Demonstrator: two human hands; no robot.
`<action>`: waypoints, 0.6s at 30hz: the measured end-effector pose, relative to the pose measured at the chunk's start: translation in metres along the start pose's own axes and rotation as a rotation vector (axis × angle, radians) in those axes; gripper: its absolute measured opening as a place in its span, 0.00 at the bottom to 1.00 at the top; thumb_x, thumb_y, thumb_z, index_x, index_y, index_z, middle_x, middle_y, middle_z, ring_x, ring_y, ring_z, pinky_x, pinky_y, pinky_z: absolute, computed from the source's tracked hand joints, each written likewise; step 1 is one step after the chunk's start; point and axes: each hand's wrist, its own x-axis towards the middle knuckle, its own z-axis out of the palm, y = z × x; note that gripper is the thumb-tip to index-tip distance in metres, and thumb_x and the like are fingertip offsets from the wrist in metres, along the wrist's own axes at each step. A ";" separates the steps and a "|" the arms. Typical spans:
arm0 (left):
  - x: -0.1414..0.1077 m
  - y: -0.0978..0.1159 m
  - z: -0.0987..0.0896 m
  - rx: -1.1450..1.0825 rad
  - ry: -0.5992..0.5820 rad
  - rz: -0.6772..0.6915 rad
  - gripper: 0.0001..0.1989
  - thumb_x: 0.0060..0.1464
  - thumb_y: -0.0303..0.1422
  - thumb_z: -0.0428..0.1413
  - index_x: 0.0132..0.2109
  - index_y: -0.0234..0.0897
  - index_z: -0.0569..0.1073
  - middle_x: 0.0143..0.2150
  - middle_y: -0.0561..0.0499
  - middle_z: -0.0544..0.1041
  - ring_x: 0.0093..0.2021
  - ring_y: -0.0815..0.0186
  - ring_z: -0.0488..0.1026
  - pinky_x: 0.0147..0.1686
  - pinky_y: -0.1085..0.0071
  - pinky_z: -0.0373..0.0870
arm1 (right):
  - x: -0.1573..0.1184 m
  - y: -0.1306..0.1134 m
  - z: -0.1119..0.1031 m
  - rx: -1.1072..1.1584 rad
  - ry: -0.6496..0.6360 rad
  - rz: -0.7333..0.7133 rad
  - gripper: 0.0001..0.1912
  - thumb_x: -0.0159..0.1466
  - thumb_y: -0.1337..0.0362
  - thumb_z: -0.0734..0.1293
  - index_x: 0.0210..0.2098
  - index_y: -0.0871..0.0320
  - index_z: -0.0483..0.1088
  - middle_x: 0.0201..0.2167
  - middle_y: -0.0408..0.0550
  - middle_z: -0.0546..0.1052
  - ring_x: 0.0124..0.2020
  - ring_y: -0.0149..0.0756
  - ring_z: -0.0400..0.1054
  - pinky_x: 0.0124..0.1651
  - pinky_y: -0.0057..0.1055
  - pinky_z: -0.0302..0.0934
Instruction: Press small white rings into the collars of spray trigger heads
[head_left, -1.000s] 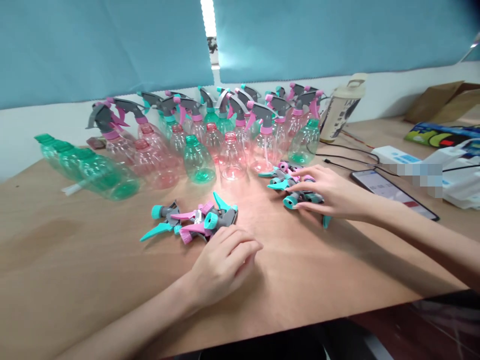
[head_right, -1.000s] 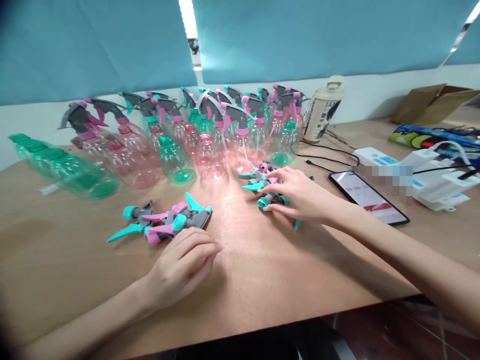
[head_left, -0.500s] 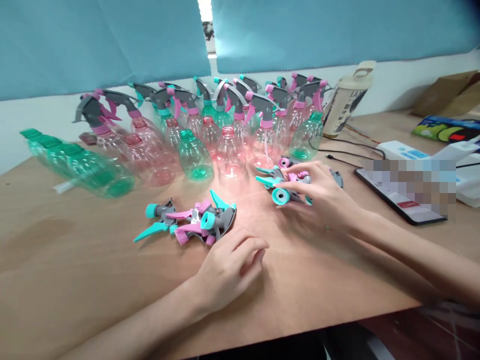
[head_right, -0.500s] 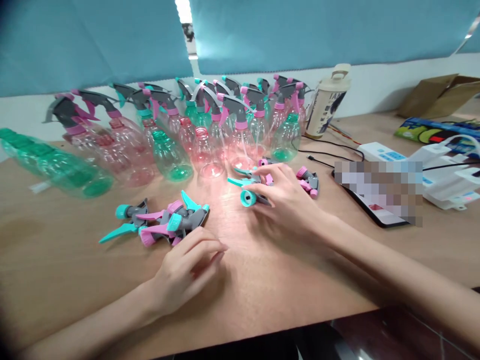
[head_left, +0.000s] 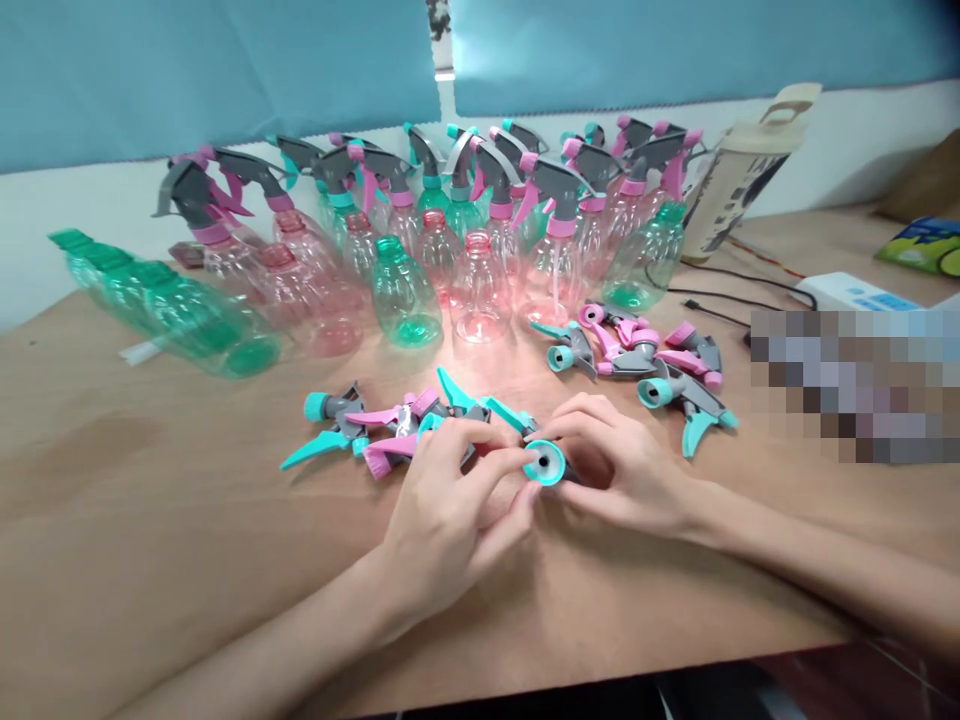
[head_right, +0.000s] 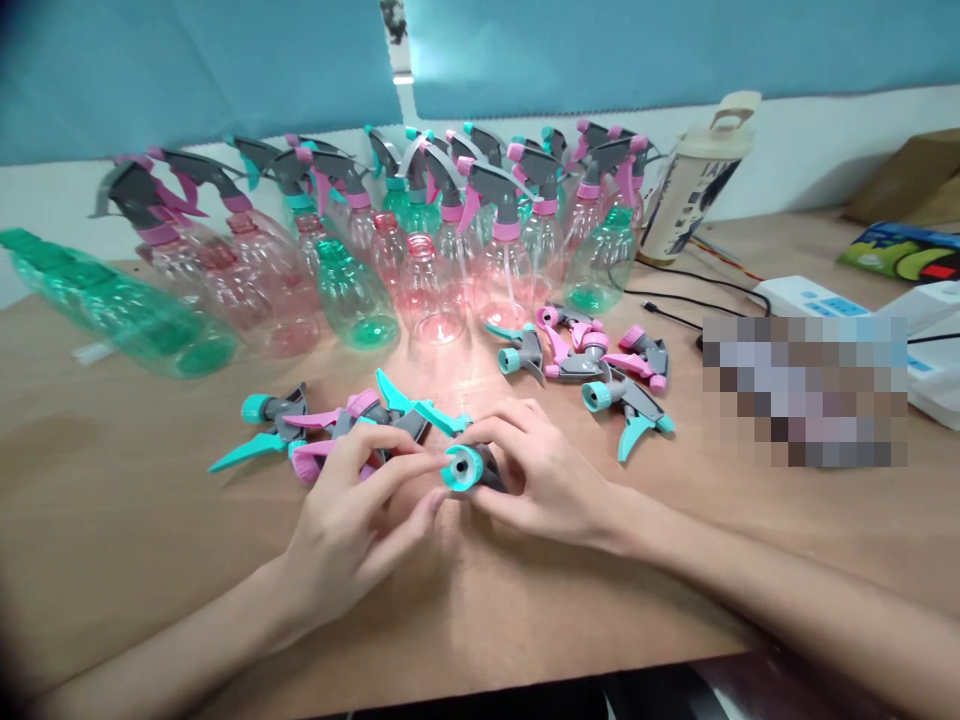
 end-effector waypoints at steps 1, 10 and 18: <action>0.000 0.000 0.001 0.000 -0.008 -0.003 0.08 0.56 0.28 0.54 0.43 0.37 0.74 0.38 0.47 0.70 0.40 0.63 0.69 0.39 0.65 0.68 | -0.001 0.001 0.001 0.004 -0.002 -0.003 0.13 0.56 0.68 0.68 0.41 0.57 0.67 0.38 0.49 0.73 0.39 0.39 0.68 0.42 0.37 0.61; -0.003 -0.002 0.006 0.038 -0.022 0.067 0.11 0.54 0.26 0.56 0.46 0.36 0.73 0.38 0.47 0.71 0.37 0.64 0.68 0.34 0.66 0.67 | -0.003 0.003 0.003 0.032 -0.008 -0.018 0.13 0.58 0.65 0.68 0.43 0.56 0.69 0.37 0.49 0.73 0.41 0.39 0.67 0.47 0.42 0.59; 0.001 -0.002 0.006 0.130 -0.041 0.136 0.08 0.56 0.28 0.54 0.43 0.39 0.74 0.39 0.47 0.71 0.37 0.64 0.68 0.35 0.66 0.62 | -0.005 0.005 0.003 0.030 -0.013 -0.035 0.12 0.60 0.64 0.67 0.44 0.56 0.70 0.35 0.47 0.71 0.39 0.37 0.66 0.50 0.44 0.57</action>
